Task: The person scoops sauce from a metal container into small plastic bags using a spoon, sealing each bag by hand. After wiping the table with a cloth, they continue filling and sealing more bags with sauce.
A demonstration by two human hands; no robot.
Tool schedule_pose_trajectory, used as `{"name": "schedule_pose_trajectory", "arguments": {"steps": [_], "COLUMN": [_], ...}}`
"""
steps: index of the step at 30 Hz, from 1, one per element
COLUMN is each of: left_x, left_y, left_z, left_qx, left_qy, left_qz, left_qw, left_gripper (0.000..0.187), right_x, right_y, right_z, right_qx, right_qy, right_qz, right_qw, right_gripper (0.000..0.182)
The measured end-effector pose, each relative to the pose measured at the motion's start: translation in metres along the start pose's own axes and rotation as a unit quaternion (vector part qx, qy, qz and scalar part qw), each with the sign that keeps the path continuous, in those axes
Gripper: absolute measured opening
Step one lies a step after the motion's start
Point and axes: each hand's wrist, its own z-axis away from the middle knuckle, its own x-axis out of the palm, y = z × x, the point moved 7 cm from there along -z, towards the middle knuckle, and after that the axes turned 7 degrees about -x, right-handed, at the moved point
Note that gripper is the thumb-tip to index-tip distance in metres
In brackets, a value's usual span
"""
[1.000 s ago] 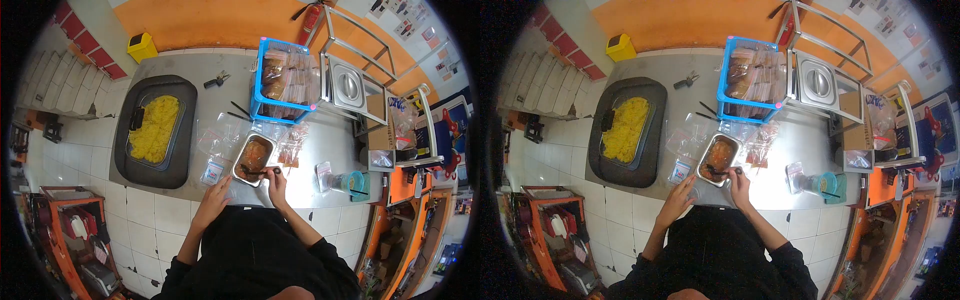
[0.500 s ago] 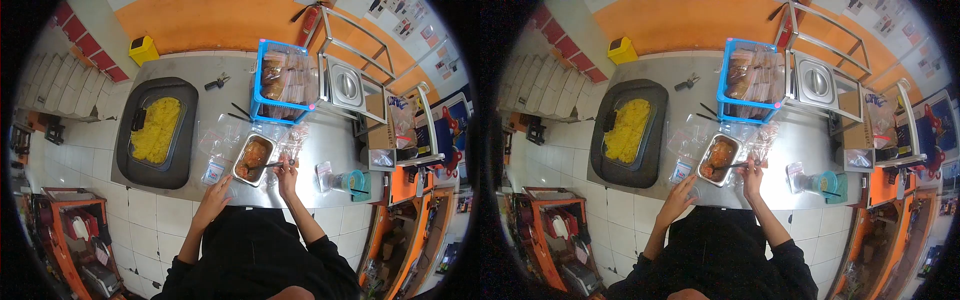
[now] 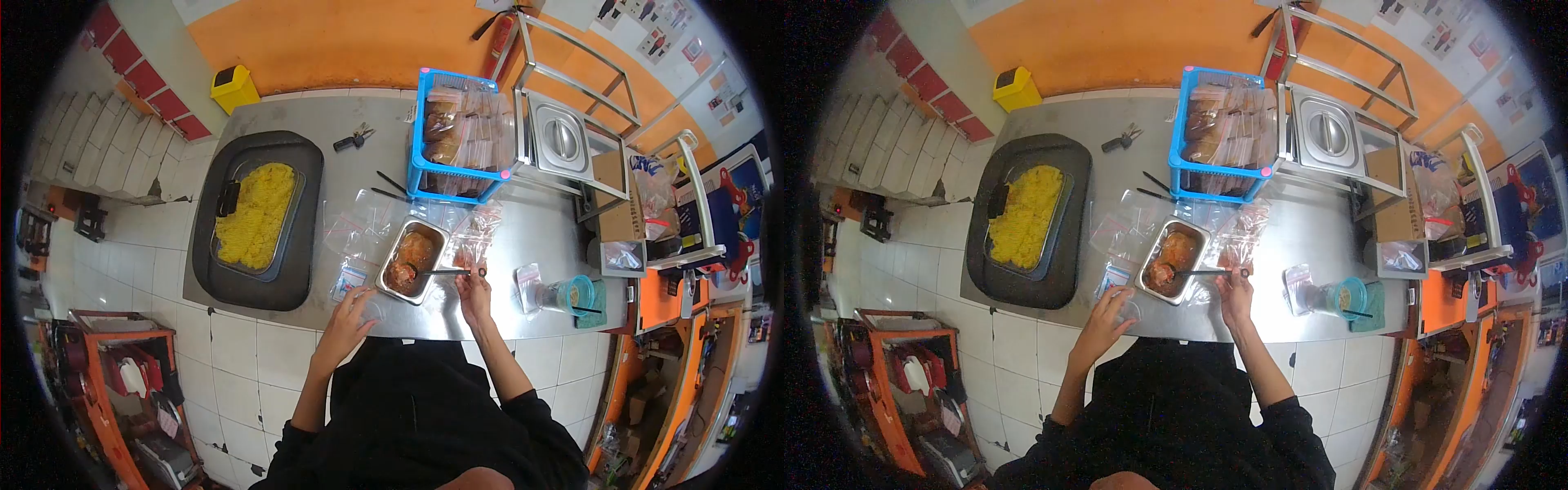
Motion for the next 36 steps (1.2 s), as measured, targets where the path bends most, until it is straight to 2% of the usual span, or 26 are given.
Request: {"name": "schedule_pose_trajectory", "arguments": {"steps": [6, 8, 11, 13, 22, 24, 28, 31, 34, 36], "left_x": [-0.018, -0.021, -0.025, -0.027, -0.026, -0.026, -0.027, -0.027, -0.027, -0.026], "left_y": [0.004, -0.002, -0.005, -0.007, -0.013, -0.014, -0.011, -0.009, -0.01, -0.009], "left_z": [0.002, 0.003, 0.004, 0.005, 0.008, 0.008, 0.01, 0.012, 0.014, 0.014], "left_qx": [0.008, 0.032, 0.024, 0.016, 0.015, 0.014, 0.022, 0.02, 0.012, 0.015], "left_qy": [0.061, 0.08, 0.09, 0.089, 0.099, 0.1, 0.105, 0.104, 0.095, 0.091], "left_qz": [0.033, 0.04, 0.049, 0.058, 0.061, 0.059, 0.058, 0.059, 0.051, 0.046], "left_qw": [0.998, 0.995, 0.994, 0.994, 0.993, 0.993, 0.993, 0.993, 0.994, 0.995], "left_gripper": [0.037, 0.023, 0.015, 0.015, 0.015, 0.015, 0.015, 0.016, 0.016, 0.017], "right_x": [-0.002, -0.008, -0.007, -0.012, -0.039, -0.038, -0.035, -0.025, -0.015, -0.002], "right_y": [0.006, 0.011, 0.009, 0.012, 0.03, 0.034, 0.035, 0.024, 0.01, -0.003], "right_z": [0.003, 0.0, 0.004, 0.004, -0.001, -0.002, -0.001, 0.005, 0.018, 0.024], "right_qx": [0.015, 0.017, 0.01, 0.003, 0.084, 0.105, 0.099, 0.063, 0.049, -0.006], "right_qy": [-0.049, -0.052, -0.041, -0.024, 0.043, 0.031, 0.012, -0.029, -0.069, -0.113], "right_qz": [-0.073, -0.083, -0.099, -0.106, -0.101, -0.155, -0.164, -0.169, -0.122, -0.072], "right_qw": [0.996, 0.995, 0.994, 0.994, 0.99, 0.982, 0.981, 0.983, 0.989, 0.991], "right_gripper": [0.021, 0.021, 0.02, 0.019, 0.02, 0.021, 0.021, 0.021, 0.023, 0.022]}}
